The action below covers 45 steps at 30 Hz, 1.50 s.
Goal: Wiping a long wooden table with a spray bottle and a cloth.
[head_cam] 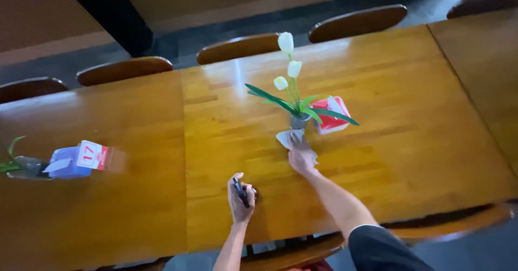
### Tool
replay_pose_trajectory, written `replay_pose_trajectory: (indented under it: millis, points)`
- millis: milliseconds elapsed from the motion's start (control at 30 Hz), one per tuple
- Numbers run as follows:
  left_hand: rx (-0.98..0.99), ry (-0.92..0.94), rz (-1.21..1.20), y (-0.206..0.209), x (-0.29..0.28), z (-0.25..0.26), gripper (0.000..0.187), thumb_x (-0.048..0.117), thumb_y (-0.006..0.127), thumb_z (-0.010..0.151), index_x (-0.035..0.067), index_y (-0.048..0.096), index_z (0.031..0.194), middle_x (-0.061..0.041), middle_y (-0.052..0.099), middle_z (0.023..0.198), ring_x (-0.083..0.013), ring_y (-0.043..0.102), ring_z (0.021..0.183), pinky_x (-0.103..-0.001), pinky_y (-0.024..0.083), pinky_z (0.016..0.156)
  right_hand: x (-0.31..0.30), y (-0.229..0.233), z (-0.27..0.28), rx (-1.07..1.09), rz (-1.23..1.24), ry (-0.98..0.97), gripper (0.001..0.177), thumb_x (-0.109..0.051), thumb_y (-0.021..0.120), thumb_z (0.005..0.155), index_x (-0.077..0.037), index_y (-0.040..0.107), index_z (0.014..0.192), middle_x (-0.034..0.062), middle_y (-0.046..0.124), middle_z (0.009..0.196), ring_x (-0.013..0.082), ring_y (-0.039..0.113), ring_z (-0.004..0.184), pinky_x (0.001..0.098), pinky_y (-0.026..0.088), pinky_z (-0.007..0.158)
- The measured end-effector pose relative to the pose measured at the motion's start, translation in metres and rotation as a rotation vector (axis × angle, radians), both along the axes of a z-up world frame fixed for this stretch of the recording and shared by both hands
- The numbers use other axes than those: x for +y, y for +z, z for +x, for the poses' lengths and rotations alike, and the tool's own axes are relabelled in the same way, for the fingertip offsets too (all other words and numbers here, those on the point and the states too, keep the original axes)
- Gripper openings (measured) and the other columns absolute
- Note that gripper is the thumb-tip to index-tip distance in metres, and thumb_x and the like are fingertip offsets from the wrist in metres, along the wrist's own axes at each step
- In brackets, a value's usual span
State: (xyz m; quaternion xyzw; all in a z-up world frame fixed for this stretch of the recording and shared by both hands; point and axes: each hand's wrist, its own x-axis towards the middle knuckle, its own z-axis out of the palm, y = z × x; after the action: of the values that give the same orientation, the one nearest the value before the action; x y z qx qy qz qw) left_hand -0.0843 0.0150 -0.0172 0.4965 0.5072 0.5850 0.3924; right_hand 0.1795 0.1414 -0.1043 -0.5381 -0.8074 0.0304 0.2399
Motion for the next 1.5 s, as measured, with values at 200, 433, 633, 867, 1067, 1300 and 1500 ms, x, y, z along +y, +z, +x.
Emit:
replay_pose_trajectory:
  millis: [200,433,633,867,1067,1300,1500]
  points:
    - [0.191,-0.024,0.162,0.024,0.005,-0.001,0.04,0.016,0.063,0.098,0.005,0.05,0.134,-0.008,0.057,0.106,-0.0125,0.06,0.076,-0.027,0.054,0.069,-0.039,-0.003,-0.053,0.034,-0.376,-0.143,0.071,-0.013,0.051,0.099,-0.008,0.037,0.168,0.0158,0.059,0.13,0.0371,0.061,0.114,0.05,0.049,0.101]
    - [0.048,-0.031,0.037,0.016,0.001,0.005,0.036,0.01,0.06,0.096,0.005,0.051,0.131,-0.011,0.059,0.099,-0.0142,0.062,0.07,-0.029,0.054,0.065,-0.164,0.046,0.035,0.138,-0.233,0.325,0.065,0.0,0.062,0.079,-0.003,0.053,0.144,0.0169,0.047,0.155,0.0417,0.032,0.148,0.053,0.029,0.12]
    - [0.116,-0.032,0.059,0.027,-0.002,0.046,0.031,0.005,0.056,0.093,0.004,0.052,0.124,-0.01,0.06,0.118,-0.0145,0.068,0.071,-0.03,0.057,0.068,-0.174,0.023,0.173,-0.136,-0.466,0.082,0.066,-0.01,0.062,0.081,-0.011,0.05,0.146,0.0123,0.045,0.155,0.0369,0.04,0.139,0.0506,0.035,0.116]
    - [0.083,-0.127,0.09,0.027,-0.006,0.171,0.031,0.004,0.055,0.094,0.002,0.054,0.124,-0.013,0.059,0.128,-0.0165,0.07,0.08,-0.035,0.054,0.086,-0.081,0.012,0.226,0.017,-0.037,-0.451,0.063,-0.006,0.059,0.079,-0.005,0.054,0.141,0.0144,0.058,0.148,0.0458,0.044,0.136,0.054,0.035,0.112]
    - [0.069,-0.186,0.118,0.04,0.005,0.267,0.033,0.004,0.056,0.093,0.002,0.052,0.126,-0.014,0.059,0.127,-0.0163,0.068,0.08,-0.035,0.055,0.086,-0.158,0.066,0.243,0.175,-0.136,0.164,0.065,0.001,0.055,0.076,-0.001,0.053,0.141,0.0239,0.049,0.15,0.0503,0.043,0.14,0.0572,0.033,0.115]
    - [0.082,-0.198,0.099,0.037,0.013,0.308,0.03,0.005,0.057,0.092,0.002,0.052,0.122,-0.014,0.057,0.126,-0.0148,0.065,0.078,-0.03,0.057,0.072,-0.166,0.032,0.396,0.013,-0.451,-0.08,0.06,-0.008,0.06,0.08,-0.017,0.056,0.14,0.0096,0.049,0.155,0.0352,0.051,0.134,0.0486,0.044,0.115]
    - [0.101,-0.219,0.141,0.034,0.012,0.308,0.028,0.006,0.056,0.093,0.003,0.052,0.12,-0.015,0.056,0.129,-0.0155,0.063,0.078,-0.031,0.056,0.075,-0.05,-0.001,0.347,0.051,0.021,-0.546,0.056,-0.007,0.055,0.089,-0.005,0.053,0.145,0.013,0.055,0.151,0.0442,0.042,0.145,0.0531,0.039,0.115]
